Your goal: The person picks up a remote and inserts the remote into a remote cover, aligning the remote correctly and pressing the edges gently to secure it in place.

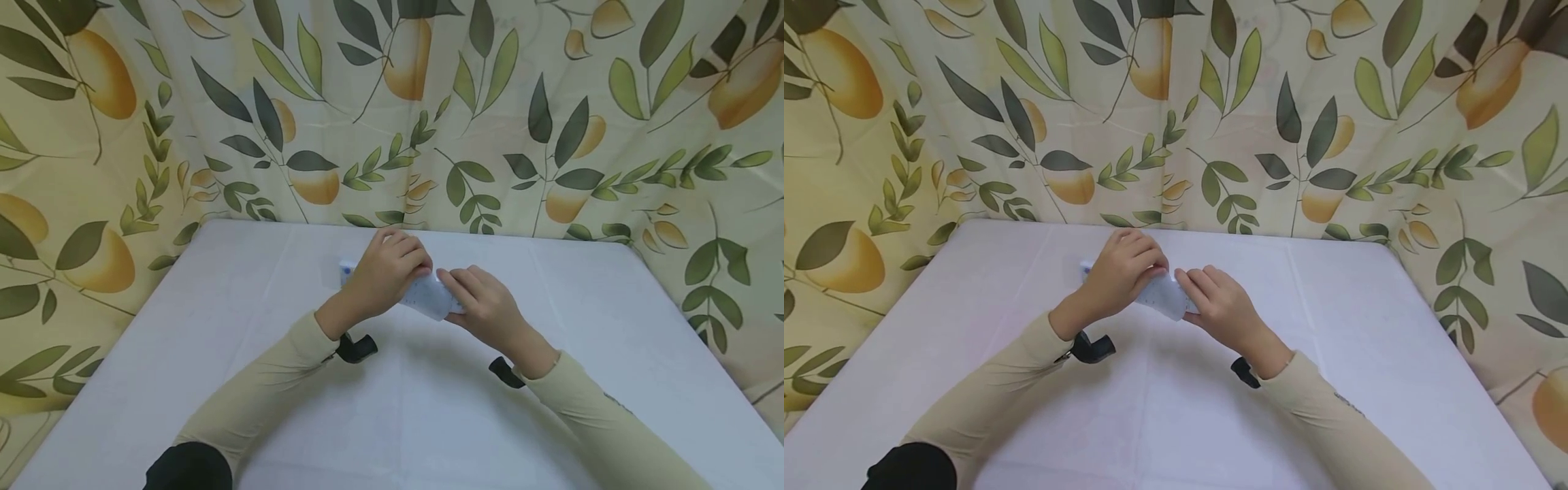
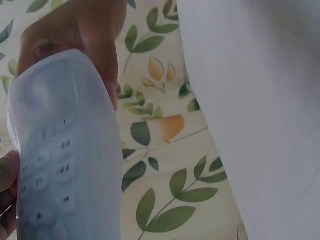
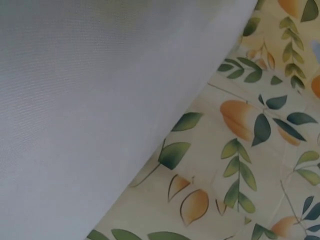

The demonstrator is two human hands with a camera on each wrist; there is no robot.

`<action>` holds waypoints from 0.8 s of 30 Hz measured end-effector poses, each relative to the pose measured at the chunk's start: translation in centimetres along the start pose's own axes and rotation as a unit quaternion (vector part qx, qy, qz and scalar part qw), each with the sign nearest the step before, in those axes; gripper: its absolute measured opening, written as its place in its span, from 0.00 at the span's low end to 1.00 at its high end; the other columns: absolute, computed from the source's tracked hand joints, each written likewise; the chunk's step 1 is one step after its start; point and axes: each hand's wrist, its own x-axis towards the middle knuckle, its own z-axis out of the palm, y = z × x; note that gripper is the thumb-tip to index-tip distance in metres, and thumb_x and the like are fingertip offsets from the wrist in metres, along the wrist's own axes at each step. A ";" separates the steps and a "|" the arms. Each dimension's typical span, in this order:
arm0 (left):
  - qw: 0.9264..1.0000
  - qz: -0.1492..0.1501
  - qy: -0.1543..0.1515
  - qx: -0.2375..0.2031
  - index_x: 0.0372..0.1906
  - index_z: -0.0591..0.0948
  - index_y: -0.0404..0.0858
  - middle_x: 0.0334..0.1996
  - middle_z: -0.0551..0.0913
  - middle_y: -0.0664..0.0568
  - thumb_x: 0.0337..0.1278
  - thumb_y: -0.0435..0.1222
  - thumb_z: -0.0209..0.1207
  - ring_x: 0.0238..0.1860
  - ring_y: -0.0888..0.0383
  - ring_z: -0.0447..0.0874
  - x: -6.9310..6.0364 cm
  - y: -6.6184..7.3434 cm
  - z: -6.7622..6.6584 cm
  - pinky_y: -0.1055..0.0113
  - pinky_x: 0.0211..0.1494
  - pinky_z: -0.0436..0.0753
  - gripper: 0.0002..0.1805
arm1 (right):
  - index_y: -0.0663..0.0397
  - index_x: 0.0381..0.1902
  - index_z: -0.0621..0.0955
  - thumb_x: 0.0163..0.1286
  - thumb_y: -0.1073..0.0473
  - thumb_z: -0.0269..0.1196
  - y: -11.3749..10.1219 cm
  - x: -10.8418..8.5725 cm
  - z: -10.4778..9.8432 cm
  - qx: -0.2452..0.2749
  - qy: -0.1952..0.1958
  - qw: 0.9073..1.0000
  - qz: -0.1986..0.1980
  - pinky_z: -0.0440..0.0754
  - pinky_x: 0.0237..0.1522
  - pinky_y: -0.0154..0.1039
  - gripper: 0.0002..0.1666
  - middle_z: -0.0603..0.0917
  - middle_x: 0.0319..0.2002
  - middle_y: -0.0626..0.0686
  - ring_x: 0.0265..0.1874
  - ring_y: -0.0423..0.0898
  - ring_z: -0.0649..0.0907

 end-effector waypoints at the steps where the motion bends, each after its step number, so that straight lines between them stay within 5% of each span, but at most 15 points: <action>1: 1.000 -0.001 -0.001 -0.005 0.29 0.81 0.42 0.31 0.82 0.55 0.57 0.37 0.61 0.40 0.56 0.80 0.0 0.2 0.0 0.56 0.57 0.72 0.04 | 0.69 0.44 0.80 0.25 0.64 0.81 0.0 0.0 0.1 0.006 0.000 1.000 0.000 0.81 0.27 0.39 0.42 0.79 0.33 0.58 0.27 0.51 0.78; 12: 0.998 -0.061 0.021 -0.017 0.30 0.83 0.43 0.32 0.82 0.55 0.58 0.38 0.60 0.43 0.56 0.79 -0.2 0.6 -0.2 0.58 0.55 0.72 0.04 | 0.70 0.46 0.77 0.28 0.65 0.81 0.3 0.3 0.3 0.007 -0.014 1.000 0.013 0.83 0.30 0.42 0.42 0.79 0.36 0.60 0.29 0.53 0.80; 18: 0.998 -0.025 0.005 0.061 0.39 0.84 0.44 0.36 0.83 0.54 0.58 0.40 0.60 0.44 0.56 0.79 -0.4 0.2 -0.3 0.56 0.57 0.72 0.07 | 0.69 0.46 0.77 0.26 0.63 0.82 0.6 -0.1 -0.1 -0.019 -0.014 0.999 0.034 0.83 0.30 0.44 0.44 0.80 0.35 0.61 0.29 0.54 0.81; 24: 0.990 0.004 -0.052 0.128 0.61 0.74 0.45 0.48 0.78 0.51 0.53 0.56 0.59 0.52 0.53 0.73 -1.1 -0.2 -0.2 0.51 0.64 0.64 0.32 | 0.72 0.44 0.77 0.29 0.65 0.81 0.5 -0.1 -0.4 -0.037 0.004 0.993 0.111 0.84 0.35 0.48 0.41 0.79 0.35 0.64 0.32 0.57 0.81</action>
